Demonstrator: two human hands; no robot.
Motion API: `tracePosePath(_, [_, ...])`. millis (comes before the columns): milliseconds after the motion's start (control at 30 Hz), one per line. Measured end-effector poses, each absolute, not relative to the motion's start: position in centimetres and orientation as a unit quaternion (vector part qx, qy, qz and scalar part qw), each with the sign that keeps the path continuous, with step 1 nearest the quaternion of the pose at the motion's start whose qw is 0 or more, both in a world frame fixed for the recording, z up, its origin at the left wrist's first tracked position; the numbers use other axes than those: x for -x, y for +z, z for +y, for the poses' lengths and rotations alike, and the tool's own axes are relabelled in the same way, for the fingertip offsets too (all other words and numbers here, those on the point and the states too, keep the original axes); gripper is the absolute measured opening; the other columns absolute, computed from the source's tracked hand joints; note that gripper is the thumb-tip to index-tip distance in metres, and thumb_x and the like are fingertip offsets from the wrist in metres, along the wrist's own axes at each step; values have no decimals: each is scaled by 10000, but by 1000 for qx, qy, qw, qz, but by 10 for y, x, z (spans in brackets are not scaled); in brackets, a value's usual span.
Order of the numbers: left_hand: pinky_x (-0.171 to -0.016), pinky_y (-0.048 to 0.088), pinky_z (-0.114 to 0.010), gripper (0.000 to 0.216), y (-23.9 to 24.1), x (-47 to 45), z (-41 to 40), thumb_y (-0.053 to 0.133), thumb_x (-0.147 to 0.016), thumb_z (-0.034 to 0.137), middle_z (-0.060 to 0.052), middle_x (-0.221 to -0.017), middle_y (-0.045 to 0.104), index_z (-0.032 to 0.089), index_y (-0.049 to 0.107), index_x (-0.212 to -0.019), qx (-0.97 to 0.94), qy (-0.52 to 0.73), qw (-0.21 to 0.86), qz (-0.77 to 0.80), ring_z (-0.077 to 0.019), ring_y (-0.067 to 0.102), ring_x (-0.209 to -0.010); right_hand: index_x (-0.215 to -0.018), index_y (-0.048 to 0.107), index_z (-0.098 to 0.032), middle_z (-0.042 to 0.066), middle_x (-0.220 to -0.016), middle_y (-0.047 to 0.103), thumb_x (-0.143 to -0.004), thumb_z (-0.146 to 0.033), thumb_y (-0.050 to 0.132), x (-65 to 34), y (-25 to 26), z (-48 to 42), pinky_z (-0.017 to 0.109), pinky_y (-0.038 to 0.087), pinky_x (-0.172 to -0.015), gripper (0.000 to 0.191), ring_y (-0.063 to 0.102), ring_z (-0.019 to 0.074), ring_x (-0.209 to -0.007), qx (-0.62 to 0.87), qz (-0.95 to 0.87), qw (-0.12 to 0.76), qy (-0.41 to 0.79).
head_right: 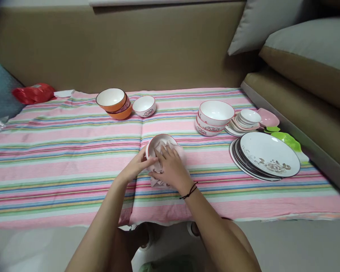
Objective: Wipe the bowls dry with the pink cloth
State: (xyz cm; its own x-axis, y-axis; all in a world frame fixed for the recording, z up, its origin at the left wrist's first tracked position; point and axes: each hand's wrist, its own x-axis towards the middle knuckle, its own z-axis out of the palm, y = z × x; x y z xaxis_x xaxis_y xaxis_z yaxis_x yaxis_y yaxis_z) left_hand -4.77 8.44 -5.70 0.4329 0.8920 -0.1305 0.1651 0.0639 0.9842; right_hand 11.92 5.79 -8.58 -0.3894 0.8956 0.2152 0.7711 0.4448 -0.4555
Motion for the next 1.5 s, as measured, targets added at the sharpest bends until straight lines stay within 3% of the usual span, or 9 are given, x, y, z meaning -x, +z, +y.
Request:
tracePosePath(133, [-1031, 388, -347, 552, -63, 45, 86, 535, -866, 389, -77, -1357, 516, 197, 426, -1372, -620, 354, 523, 467, -238, 485, -1228, -1371, 483, -178, 117, -1434, 471, -898, -570, 493, -136, -68, 59, 460, 320, -1131, 615, 404, 269, -1354, 448, -793, 348, 225])
tracePosePath(233, [-1060, 345, -343, 478, -64, 45, 88, 475, -886, 367, -91, -1336, 527, 163, 464, -1318, -617, 367, 502, 483, -234, 462, -1252, -1207, 597, -168, 121, -1222, 629, -905, -491, 500, -158, -65, 63, 441, 446, -987, 452, 576, 263, -1127, 586, -651, 442, 191])
tracePosePath(467, [-1060, 322, -317, 386, -60, 42, 93, 400, -895, 320, -101, -1288, 545, 143, 510, -1220, -610, 355, 479, 522, -213, 468, -1221, -902, 645, -138, 20, -729, 661, -632, -361, 747, -200, -74, 67, 231, 435, -506, 365, 591, 143, -604, 532, -514, 279, 612])
tracePosePath(600, [-982, 385, -320, 306, -61, 39, 95, 383, -871, 261, -103, -1196, 584, 136, 555, -1091, -596, 361, 463, 547, -214, 516, -1109, -687, 587, -146, -42, -551, 534, -638, -348, 678, -207, -68, 71, 186, 316, -393, 227, 451, 74, -418, 611, -501, 368, 490])
tracePosePath(800, [-955, 399, -312, 331, -72, 43, 100, 389, -838, 245, -68, -1186, 604, 169, 575, -1102, -597, 393, 474, 514, -205, 515, -1097, -856, 559, -182, 5, -710, 630, -728, -355, 607, -203, -61, 81, 263, 489, -448, 220, 607, 152, -484, 605, -421, 607, 296])
tracePosePath(967, [-797, 443, -309, 256, -72, 49, 98, 385, -828, 255, -38, -970, 650, 174, 609, -924, -609, 355, 480, 522, -201, 541, -889, -907, 582, -186, 12, -744, 654, -769, -332, 641, -197, -59, 83, 304, 565, -634, 209, 651, 156, -624, 528, -430, 694, 235])
tracePosePath(1167, [-839, 436, -323, 281, -72, 50, 94, 361, -860, 282, -41, -968, 651, 175, 612, -928, -641, 343, 468, 503, -203, 540, -891, -1120, 598, -194, 101, -1193, 628, -798, -268, 617, -196, -58, 80, 316, 551, -738, 331, 669, 189, -917, 575, -471, 652, 154])
tracePosePath(1300, [-825, 433, -331, 289, -69, 49, 95, 346, -870, 308, -51, -938, 651, 168, 598, -884, -650, 331, 447, 519, -202, 541, -859, -962, 672, -191, 59, -975, 698, -875, -245, 526, -183, -53, 75, 318, 526, -779, 178, 650, 187, -925, 553, -572, 596, 104])
tracePosePath(1500, [-898, 420, -355, 363, -55, 45, 91, 320, -857, 286, -86, -1076, 655, 152, 609, -1030, -674, 302, 428, 520, -226, 555, -989, -1007, 683, -193, 64, -1027, 702, -838, -188, 556, -163, -58, 75, 373, 493, -849, 211, 631, 231, -957, 556, -728, 381, 122])
